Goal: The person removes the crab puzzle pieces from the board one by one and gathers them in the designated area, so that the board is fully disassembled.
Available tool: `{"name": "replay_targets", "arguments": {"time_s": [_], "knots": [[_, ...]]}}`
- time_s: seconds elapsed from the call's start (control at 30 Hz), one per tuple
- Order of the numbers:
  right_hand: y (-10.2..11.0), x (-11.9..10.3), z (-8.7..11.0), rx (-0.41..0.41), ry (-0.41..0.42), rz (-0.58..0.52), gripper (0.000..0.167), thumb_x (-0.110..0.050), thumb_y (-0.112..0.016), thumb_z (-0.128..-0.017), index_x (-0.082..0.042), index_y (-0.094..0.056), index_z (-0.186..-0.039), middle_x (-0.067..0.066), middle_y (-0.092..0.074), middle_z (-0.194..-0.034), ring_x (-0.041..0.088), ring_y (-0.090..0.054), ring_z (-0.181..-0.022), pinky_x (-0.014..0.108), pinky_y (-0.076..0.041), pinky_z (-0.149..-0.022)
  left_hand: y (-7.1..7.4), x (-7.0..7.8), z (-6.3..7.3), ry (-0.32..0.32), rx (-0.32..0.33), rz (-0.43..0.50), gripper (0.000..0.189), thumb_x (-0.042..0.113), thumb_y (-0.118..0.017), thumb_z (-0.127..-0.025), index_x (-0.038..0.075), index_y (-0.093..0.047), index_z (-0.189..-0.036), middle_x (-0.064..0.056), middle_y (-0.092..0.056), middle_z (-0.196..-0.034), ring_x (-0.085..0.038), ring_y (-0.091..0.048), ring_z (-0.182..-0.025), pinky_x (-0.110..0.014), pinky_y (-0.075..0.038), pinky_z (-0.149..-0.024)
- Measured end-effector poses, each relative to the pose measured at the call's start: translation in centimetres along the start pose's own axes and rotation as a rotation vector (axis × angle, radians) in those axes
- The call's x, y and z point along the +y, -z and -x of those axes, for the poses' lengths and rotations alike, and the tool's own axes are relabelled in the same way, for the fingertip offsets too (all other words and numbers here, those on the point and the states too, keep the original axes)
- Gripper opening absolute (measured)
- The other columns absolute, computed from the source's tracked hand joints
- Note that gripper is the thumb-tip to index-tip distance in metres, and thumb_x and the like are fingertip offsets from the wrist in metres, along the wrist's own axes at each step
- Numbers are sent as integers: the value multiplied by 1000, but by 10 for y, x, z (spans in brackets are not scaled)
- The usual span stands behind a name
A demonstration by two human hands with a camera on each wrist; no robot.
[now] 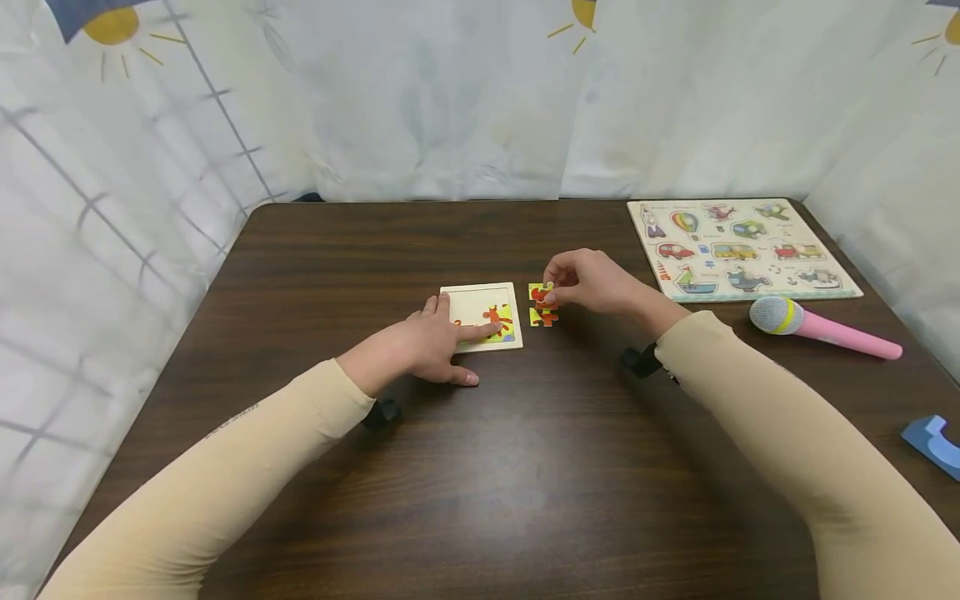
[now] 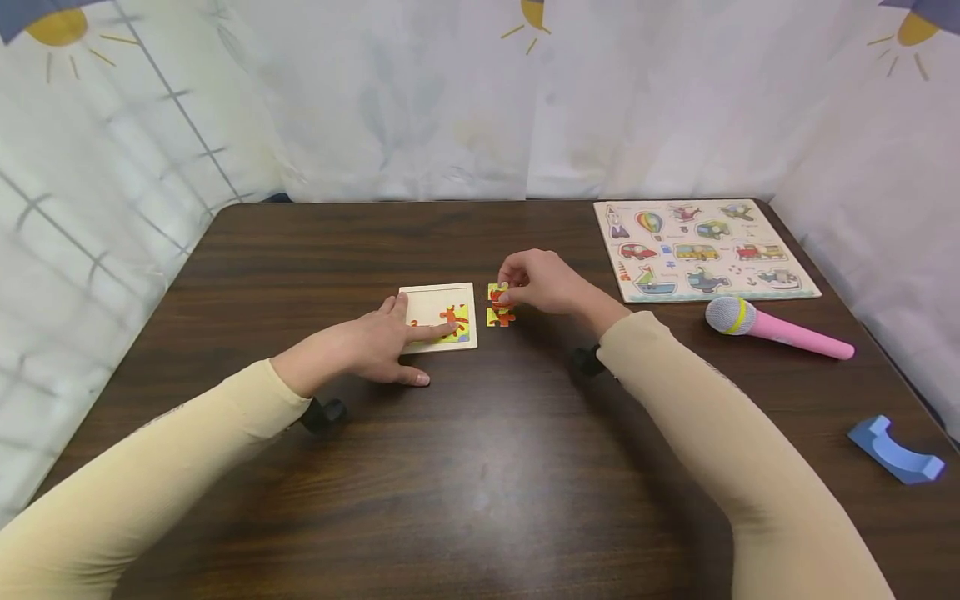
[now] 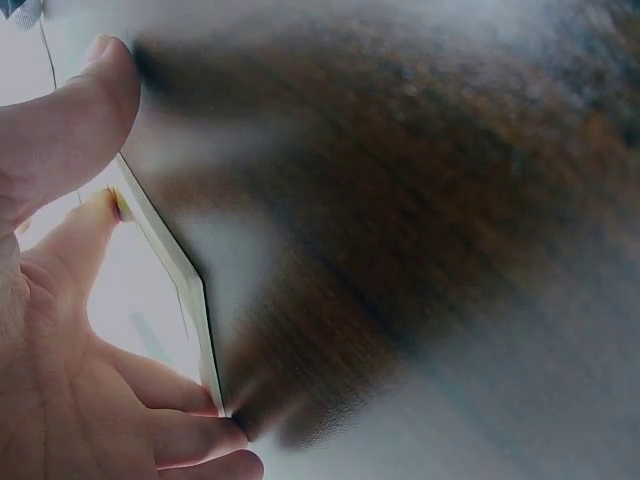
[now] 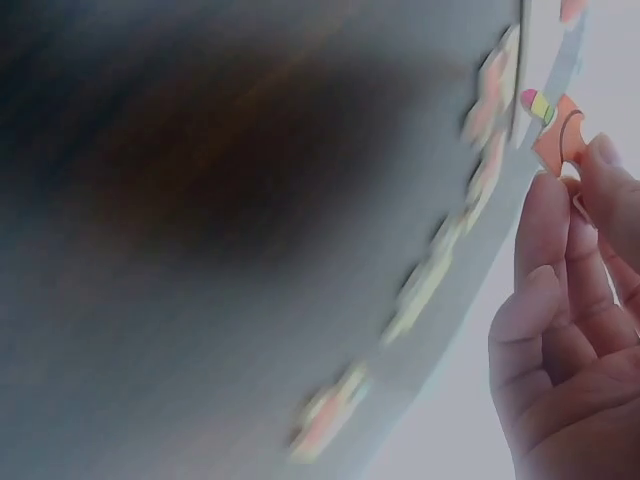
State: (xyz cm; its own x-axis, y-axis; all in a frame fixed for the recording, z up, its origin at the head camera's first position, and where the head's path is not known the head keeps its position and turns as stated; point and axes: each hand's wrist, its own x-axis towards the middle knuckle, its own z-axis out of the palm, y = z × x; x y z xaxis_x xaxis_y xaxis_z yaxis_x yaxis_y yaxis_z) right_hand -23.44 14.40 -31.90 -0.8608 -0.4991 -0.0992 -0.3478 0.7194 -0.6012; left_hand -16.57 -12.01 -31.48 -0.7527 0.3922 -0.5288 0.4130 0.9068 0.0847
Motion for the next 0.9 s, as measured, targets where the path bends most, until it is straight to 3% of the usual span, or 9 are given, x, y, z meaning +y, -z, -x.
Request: {"name": "replay_targets", "arguments": {"time_s": [0.33,0.57,0.9], "knots": [[11,30,20,16,-73,41,20,-15,-78,-92,-5,-68,-105,5,-69,-81,19,-59,-75,33,-45,-73,-1,-1,1,-1,5,2,85,59,-67,-93,48,-18,-161,-40,3,-164,-56,-7,-154,-61,-25,-122],[9,33,24,18,-80,35,25,-16,-80,-90,-3,-64,-105,8,-70,-87,19,-60,-77,32,-47,-72,0,-2,1,-3,8,4,85,58,-68,-92,48,-19,-161,-40,3,-164,-56,-8,-154,-61,-25,-122],[1,28,22,-18,-62,136,22,-17,-78,-91,-2,-67,-104,11,-72,-93,23,-64,-85,38,-51,-79,1,0,1,-12,17,-10,85,58,-68,-93,47,-19,-161,-41,0,-164,-56,-9,-154,-61,-26,-122]]}}
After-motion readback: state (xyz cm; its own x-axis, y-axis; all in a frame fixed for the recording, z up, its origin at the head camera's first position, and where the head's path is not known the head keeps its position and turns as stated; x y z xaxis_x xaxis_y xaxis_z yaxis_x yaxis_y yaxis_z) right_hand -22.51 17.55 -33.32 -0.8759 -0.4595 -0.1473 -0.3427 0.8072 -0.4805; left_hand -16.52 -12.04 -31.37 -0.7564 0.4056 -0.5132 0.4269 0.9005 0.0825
